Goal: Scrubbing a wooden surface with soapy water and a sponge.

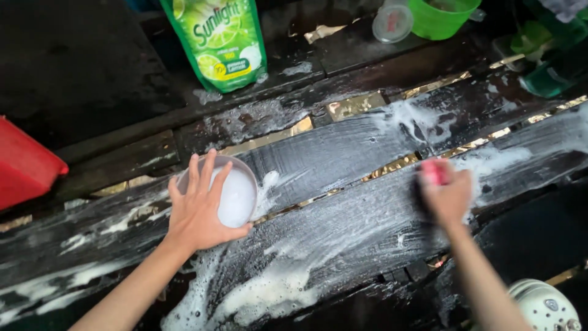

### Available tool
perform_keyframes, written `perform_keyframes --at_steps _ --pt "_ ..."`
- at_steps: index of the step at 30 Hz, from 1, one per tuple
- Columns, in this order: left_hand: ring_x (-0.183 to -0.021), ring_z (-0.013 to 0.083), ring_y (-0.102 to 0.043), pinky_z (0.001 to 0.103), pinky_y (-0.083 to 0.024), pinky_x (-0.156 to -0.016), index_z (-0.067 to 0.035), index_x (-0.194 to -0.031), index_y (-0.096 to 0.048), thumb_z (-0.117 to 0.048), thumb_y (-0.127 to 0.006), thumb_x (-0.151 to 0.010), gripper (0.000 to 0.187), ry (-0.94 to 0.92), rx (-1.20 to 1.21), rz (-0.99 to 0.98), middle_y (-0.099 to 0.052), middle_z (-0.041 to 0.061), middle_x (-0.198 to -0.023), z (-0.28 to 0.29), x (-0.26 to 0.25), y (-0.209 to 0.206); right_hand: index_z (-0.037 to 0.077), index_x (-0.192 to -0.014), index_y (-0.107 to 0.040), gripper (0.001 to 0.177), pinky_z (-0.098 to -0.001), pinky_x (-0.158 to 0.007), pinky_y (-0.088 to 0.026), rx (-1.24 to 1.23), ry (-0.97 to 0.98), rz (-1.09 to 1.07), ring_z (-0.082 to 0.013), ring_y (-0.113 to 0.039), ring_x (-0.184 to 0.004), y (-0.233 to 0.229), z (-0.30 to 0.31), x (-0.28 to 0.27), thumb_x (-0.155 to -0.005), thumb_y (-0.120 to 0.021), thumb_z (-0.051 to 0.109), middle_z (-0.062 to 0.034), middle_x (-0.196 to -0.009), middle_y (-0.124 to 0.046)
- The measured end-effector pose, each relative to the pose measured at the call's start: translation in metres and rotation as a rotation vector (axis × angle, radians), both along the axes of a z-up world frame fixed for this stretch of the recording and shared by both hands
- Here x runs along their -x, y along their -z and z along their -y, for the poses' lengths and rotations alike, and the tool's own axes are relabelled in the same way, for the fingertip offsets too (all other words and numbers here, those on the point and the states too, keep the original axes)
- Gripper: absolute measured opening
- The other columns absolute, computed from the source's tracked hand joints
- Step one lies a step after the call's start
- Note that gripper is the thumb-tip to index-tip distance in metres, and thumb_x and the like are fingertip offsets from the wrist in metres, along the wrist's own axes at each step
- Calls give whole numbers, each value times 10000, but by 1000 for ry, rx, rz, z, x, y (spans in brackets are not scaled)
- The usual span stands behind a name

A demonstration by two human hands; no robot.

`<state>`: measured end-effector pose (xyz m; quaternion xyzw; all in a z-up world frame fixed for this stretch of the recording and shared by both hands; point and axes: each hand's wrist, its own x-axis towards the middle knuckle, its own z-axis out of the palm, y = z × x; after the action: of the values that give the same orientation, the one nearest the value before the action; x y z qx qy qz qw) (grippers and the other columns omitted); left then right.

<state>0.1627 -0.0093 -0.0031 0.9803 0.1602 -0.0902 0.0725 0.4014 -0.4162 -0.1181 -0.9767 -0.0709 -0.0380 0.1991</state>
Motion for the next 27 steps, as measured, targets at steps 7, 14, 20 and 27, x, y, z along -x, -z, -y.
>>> perform_keyframes --at_steps 7,14,20,27 --pt "-1527 396 -28 722 -138 -1087 -168 -1578 -297 -715 -838 -433 1380 11 9 -3 -51 148 -1685 1 -1 1 165 -898 -681 66 -324 -697 -565 -740 -330 -410 -130 -650 -777 -11 -138 196 -901 -616 176 0 -844 -702" --pt "-1516 397 -29 730 -141 -1072 -161 -1577 -294 -704 -838 -426 1383 25 7 20 -61 151 -1700 -2 -1 5 108 -898 -691 110 -312 -630 -534 -573 -375 45 -151 -636 -706 -63 -67 110 -957 -602 134 -22 -813 -673" --pt "-1524 386 -30 739 -149 -1065 -159 -1578 -297 -694 -839 -426 1381 14 -9 13 -59 138 -1661 -1 -2 3 -13 -959 -670 397 -387 -686 -501 42 4 387 -277 -593 -784 17 44 23 -861 -836 334 -140 -893 -582" --pt "-1521 397 -44 763 -154 -1057 -164 -1577 -310 -692 -857 -420 1385 29 11 81 -65 146 -1664 -2 -1 6 163 -746 -635 88 -392 -707 -436 -383 -684 98 -203 -524 -736 -33 -108 226 -821 -601 135 -57 -718 -548"
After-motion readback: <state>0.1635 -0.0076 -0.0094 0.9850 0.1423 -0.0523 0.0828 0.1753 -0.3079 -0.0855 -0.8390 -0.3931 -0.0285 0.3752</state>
